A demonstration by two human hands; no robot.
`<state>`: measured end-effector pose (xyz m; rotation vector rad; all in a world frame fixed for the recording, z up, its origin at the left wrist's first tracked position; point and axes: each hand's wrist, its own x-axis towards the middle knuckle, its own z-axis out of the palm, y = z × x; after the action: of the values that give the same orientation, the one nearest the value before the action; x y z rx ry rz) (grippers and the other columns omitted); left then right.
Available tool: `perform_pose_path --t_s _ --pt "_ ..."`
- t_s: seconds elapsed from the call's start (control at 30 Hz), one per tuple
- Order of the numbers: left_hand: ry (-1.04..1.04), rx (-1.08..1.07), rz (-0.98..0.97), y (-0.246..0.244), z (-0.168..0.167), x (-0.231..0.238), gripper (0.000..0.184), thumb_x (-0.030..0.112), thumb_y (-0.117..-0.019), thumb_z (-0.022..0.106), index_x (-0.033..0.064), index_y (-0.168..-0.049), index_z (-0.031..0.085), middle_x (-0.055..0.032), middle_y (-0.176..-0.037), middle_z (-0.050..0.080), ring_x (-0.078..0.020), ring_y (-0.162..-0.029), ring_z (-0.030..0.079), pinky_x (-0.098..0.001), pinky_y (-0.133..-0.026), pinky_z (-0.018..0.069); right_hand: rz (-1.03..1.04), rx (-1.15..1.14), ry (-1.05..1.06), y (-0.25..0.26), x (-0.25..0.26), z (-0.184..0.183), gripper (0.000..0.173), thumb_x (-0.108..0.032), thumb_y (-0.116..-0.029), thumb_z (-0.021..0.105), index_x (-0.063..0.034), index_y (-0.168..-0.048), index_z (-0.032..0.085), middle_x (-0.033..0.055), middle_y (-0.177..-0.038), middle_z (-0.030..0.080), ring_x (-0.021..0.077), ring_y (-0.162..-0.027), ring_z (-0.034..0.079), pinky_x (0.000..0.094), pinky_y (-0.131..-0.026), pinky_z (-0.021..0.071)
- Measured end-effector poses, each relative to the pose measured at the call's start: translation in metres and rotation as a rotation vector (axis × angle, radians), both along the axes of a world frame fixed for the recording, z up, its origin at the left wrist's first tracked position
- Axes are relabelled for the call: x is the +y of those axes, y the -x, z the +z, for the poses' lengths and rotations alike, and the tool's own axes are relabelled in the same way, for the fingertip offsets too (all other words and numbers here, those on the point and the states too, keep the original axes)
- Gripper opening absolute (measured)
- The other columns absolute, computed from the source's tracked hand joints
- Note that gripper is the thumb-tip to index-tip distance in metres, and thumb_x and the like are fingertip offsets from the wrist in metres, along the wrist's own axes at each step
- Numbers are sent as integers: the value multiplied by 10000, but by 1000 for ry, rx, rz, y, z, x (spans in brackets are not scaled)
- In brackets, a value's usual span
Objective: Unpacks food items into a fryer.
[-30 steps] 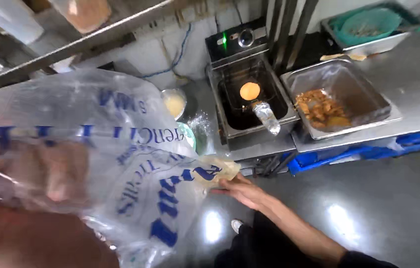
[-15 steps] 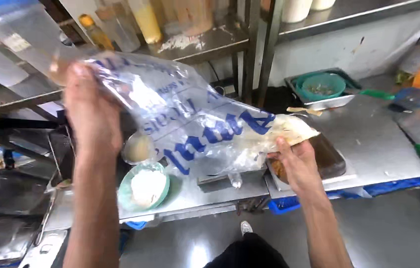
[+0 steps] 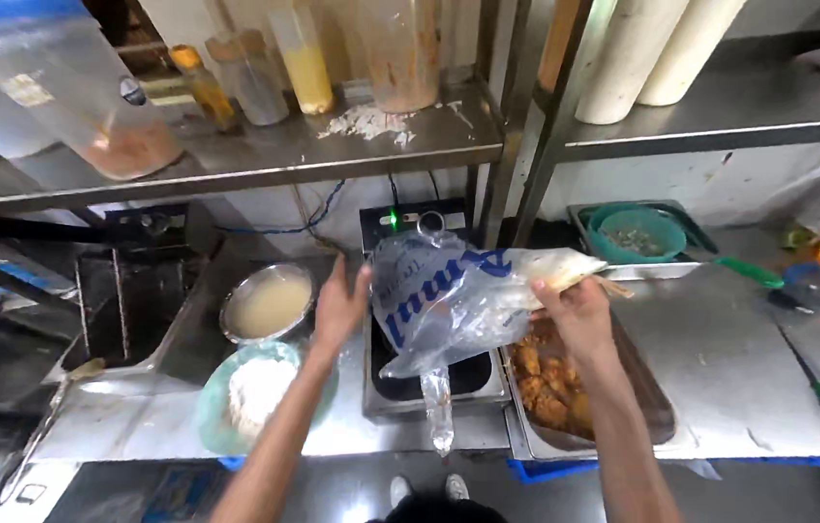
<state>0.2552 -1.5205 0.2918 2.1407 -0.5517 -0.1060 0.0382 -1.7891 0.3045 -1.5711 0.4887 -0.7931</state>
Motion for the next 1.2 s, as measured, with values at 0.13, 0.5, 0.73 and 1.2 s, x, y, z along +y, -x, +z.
perform_pose_path --t_s 0.13,0.5,0.73,1.2 --pt "-72 -396 -268 91 -16 1 930 593 -878 729 115 -1589 367 -143 -1612 404 -327 -1417 477 -567 -1122 442 -9 60 88 -37 3 13 552 -224 -909 780 -39 -1335 481 88 -994 705 162 -715 707 334 -569 616" --pt "-86 -541 -131 41 4 14 400 371 -1048 582 65 -1299 641 -137 -1236 686 -343 -1140 642 -568 -974 495 103 136 220 -134 22 50 528 -252 -906 783 -43 -1301 502 101 -964 721 176 -656 696 342 -526 590" --pt "-84 -506 -52 39 2 -11 563 374 -982 696 51 -1420 550 -207 -1311 647 -396 -1168 643 -614 -993 480 146 86 186 -159 41 69 538 -266 -913 783 -47 -1308 490 98 -961 708 179 -658 703 335 -510 598" --pt "-41 -401 -194 15 18 24 341 379 -1041 610 127 -1254 696 -130 -898 720 -290 -709 670 -529 -647 556 -56 361 776 -159 27 77 359 -380 -1047 530 -66 -1160 661 120 -858 700 335 -794 690 591 -702 527"
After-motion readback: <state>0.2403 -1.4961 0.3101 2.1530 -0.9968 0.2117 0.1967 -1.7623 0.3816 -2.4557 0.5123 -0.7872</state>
